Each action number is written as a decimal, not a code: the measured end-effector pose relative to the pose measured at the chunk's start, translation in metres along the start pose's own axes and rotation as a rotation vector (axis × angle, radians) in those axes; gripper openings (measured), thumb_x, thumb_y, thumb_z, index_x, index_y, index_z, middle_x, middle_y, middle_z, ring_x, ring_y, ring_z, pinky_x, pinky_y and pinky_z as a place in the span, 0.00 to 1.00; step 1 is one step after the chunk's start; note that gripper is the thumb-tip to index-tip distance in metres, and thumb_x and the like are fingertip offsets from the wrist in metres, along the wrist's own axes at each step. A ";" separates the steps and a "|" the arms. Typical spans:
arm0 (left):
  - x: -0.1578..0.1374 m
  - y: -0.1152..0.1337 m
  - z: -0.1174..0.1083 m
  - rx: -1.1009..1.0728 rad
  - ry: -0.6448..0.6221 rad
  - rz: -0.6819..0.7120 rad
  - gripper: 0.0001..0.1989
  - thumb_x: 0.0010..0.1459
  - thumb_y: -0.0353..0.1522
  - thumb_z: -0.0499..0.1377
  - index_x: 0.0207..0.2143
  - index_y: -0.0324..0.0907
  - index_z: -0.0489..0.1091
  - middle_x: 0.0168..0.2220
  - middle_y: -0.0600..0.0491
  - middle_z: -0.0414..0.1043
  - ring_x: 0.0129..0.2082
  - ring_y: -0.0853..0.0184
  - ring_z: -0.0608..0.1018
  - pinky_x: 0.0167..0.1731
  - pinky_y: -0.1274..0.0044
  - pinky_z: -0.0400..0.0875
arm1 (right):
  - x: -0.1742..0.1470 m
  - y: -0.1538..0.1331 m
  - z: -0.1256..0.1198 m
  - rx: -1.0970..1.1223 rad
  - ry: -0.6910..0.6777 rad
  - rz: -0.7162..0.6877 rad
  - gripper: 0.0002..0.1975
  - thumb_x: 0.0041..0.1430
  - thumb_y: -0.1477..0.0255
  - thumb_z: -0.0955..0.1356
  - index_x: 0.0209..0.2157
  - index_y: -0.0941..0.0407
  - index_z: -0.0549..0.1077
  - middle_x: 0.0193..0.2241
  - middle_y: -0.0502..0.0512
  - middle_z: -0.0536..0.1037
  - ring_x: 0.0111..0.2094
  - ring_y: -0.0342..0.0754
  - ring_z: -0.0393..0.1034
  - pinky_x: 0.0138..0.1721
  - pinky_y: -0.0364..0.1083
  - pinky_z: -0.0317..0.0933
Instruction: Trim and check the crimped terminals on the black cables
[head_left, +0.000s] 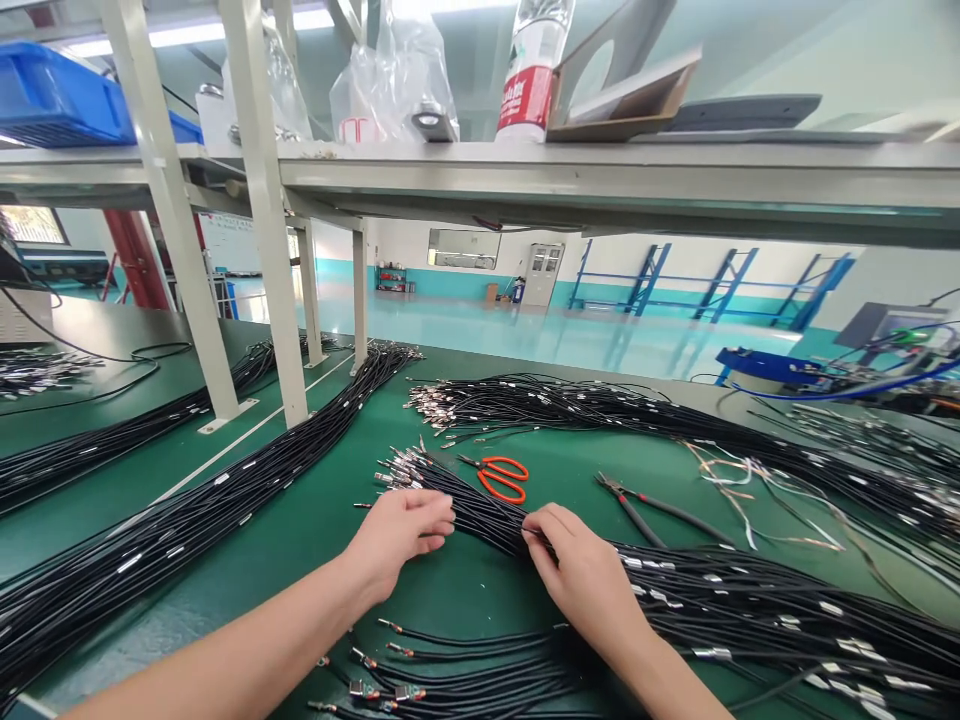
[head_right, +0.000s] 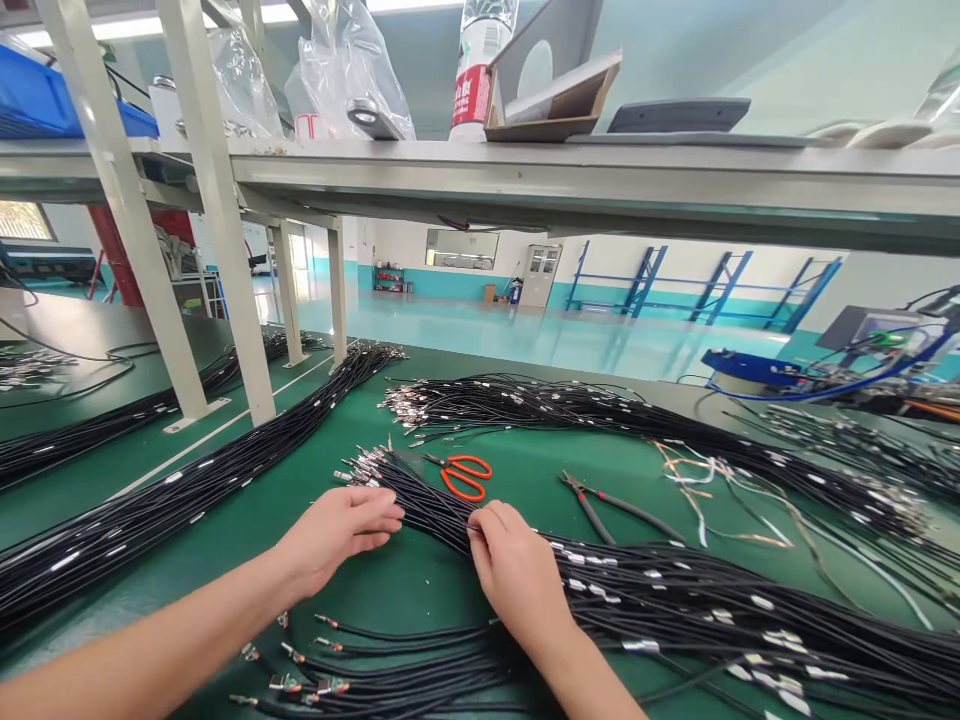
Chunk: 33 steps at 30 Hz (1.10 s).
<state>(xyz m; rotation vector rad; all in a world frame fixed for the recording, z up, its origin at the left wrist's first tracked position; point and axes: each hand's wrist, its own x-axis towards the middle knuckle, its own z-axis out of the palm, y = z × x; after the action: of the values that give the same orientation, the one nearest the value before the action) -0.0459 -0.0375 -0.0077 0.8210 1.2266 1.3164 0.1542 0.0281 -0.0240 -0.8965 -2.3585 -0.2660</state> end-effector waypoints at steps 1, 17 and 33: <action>0.007 -0.001 0.005 -0.058 0.033 -0.010 0.13 0.49 0.38 0.59 0.33 0.36 0.69 0.36 0.45 0.72 0.34 0.67 0.74 0.36 0.75 0.67 | -0.001 -0.001 -0.001 0.012 -0.007 -0.004 0.09 0.57 0.77 0.56 0.30 0.56 0.66 0.28 0.54 0.70 0.29 0.46 0.66 0.29 0.43 0.59; -0.001 -0.002 0.047 0.493 -0.391 0.141 0.13 0.48 0.32 0.56 0.14 0.37 0.68 0.14 0.56 0.65 0.15 0.73 0.66 0.20 0.80 0.62 | 0.009 -0.014 -0.038 0.731 -0.082 0.417 0.09 0.55 0.71 0.61 0.24 0.58 0.66 0.22 0.49 0.68 0.25 0.42 0.61 0.28 0.40 0.56; 0.013 -0.019 0.041 0.395 -0.206 0.149 0.08 0.46 0.33 0.60 0.28 0.39 0.74 0.22 0.54 0.70 0.23 0.71 0.67 0.26 0.79 0.62 | 0.007 -0.006 -0.028 0.821 -0.240 0.508 0.10 0.55 0.72 0.60 0.22 0.59 0.64 0.19 0.45 0.63 0.23 0.40 0.56 0.26 0.39 0.52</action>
<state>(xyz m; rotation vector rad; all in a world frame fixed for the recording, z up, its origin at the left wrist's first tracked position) -0.0038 -0.0191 -0.0190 1.3176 1.2965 1.0854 0.1584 0.0167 0.0027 -1.0720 -2.0312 0.9816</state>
